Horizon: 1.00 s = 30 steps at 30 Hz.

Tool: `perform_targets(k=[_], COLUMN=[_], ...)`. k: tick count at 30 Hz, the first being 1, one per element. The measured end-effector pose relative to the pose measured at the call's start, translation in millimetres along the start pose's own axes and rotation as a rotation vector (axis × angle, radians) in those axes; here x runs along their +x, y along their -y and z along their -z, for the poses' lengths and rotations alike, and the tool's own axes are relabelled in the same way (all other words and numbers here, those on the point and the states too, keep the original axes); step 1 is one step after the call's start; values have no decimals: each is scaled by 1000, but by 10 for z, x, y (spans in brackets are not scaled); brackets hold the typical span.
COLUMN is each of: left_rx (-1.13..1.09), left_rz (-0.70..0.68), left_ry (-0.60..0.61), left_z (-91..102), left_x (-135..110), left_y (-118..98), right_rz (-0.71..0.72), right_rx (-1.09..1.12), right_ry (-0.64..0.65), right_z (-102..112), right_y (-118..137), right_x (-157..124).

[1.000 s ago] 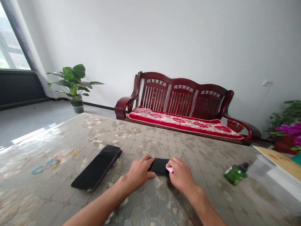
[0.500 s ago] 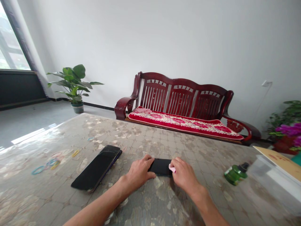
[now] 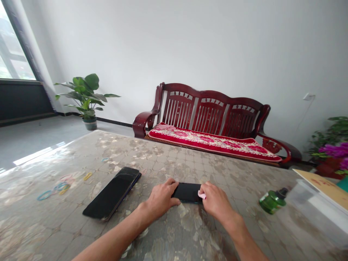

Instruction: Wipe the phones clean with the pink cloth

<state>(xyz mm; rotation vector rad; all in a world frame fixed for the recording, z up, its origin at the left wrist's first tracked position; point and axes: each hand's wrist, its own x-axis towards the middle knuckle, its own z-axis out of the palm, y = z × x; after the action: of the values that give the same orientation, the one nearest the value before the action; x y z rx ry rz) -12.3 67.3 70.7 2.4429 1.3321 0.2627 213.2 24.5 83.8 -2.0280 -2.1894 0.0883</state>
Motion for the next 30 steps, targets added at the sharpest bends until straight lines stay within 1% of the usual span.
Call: perform_targets(k=[4,7,9,12,14,16,18,22,24,27,30], left_rx=[-6,-13,-13,-4,2,6,8,10,12,17,30], left_rz=[3,-3,-7,-7,-5,-4,-10,-21,-18,-21,-22], left_ry=[-8,-13,-19,-16,-13,-14,-18,-26,-23,-23,-26], left_z=[-3,-19,-25,-23,-19,-22,-35,-66,-72,-69,-57], left_x=[-2,0,2,3,4,5,9,20,23,23,19], left_y=[4,20,27,24,19,19,27,55,62,57,41], right_rz=[106,173,158,82,38,25,47,136,135,59,-10], right_rx=[87,99,82,35,9,1,22,98,92,32,-12], right_ry=[46,80,103,128,129,120,115,120,124,120,88], right_z=[-28,-38,-16,45,78,90,80,40,32,36,30], right_y=[162,233,195,56,-22,-43,-7,97,87,-17,-126], right_x=[-42,-55,-46,-19,-5,-3,-12,-35,-32,-2,43])
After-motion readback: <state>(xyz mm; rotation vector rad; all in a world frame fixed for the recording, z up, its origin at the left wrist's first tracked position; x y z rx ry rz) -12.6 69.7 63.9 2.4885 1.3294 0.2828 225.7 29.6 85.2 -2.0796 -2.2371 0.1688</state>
